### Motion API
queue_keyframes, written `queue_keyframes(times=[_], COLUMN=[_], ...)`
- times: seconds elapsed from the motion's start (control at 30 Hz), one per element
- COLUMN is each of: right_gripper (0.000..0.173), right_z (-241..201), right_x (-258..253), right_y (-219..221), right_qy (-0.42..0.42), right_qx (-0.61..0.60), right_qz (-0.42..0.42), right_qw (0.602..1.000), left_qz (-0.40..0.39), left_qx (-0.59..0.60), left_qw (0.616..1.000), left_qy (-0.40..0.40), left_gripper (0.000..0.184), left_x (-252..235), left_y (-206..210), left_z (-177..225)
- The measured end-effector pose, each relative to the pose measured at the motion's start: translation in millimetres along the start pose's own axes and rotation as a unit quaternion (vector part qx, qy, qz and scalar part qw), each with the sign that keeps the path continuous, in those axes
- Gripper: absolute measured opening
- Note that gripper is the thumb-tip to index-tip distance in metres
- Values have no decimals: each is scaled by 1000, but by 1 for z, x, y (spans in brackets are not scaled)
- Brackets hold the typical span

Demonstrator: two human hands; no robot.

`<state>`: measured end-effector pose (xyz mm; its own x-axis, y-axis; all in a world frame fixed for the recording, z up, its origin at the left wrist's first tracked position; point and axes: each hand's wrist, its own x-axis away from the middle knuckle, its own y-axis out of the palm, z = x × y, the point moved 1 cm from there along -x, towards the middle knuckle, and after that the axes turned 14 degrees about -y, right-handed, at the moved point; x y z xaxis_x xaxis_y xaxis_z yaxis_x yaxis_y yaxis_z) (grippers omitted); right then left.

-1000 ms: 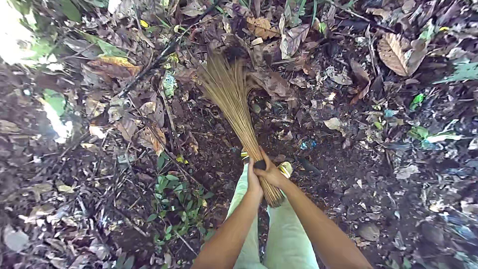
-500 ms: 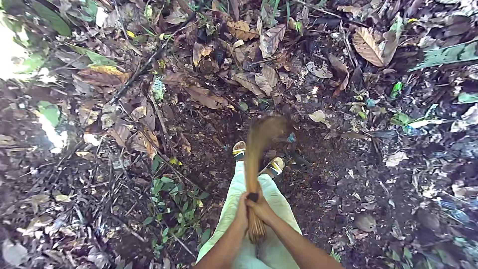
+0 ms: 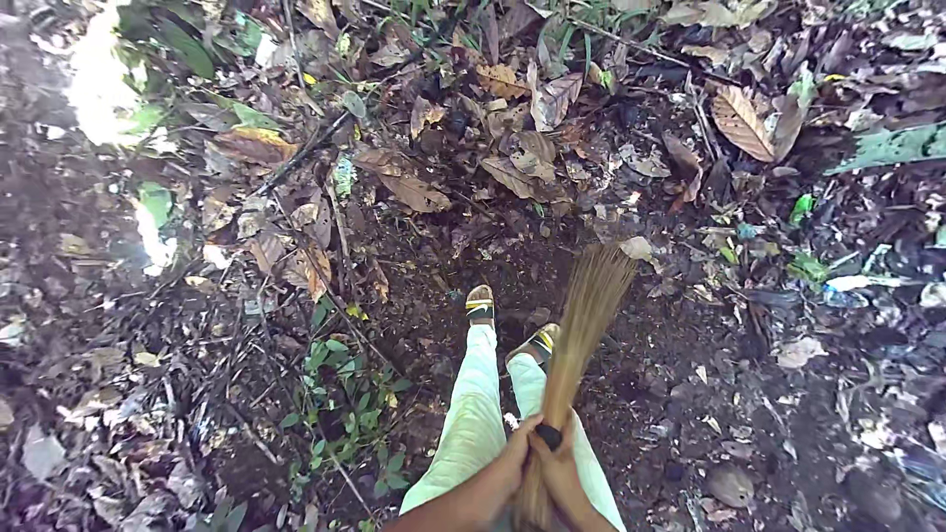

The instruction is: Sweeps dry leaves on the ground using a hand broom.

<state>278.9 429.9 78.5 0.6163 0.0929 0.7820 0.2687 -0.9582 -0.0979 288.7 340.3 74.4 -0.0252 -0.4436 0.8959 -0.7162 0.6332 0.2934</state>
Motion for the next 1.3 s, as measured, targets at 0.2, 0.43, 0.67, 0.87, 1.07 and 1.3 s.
queue_keyframes(times=[0.2, 0.43, 0.67, 0.87, 1.07, 1.3], right_gripper=[106, 99, 105, 105, 103, 106], right_z=[-30, -64, 8, -10, -16, 22], right_x=[-138, -86, -35, -124, -52, -33], right_y=[117, 4, -93, -81, -136, -152], right_qy=[-25, -135, -23, 6, -45, 24], right_qx=[107, 117, -84, -28, -15, -174], right_qz=[-415, -328, 207, -73, -123, 238], right_qw=[903, 928, 974, 997, 991, 955], left_qz=[136, 82, -45, 66, 75, 15], left_qx=[267, 143, -209, -46, -51, -294], left_qw=[904, 940, 974, 988, 991, 954], left_qy=[306, 298, -71, 130, 99, -62], left_gripper=[40, 64, 49, 49, 61, 49], left_x=[-10, -5, -62, -93, -58, -91], left_y=[-59, 24, 103, 84, 119, 161], left_z=[97, 44, 9, 50, -18, -22])
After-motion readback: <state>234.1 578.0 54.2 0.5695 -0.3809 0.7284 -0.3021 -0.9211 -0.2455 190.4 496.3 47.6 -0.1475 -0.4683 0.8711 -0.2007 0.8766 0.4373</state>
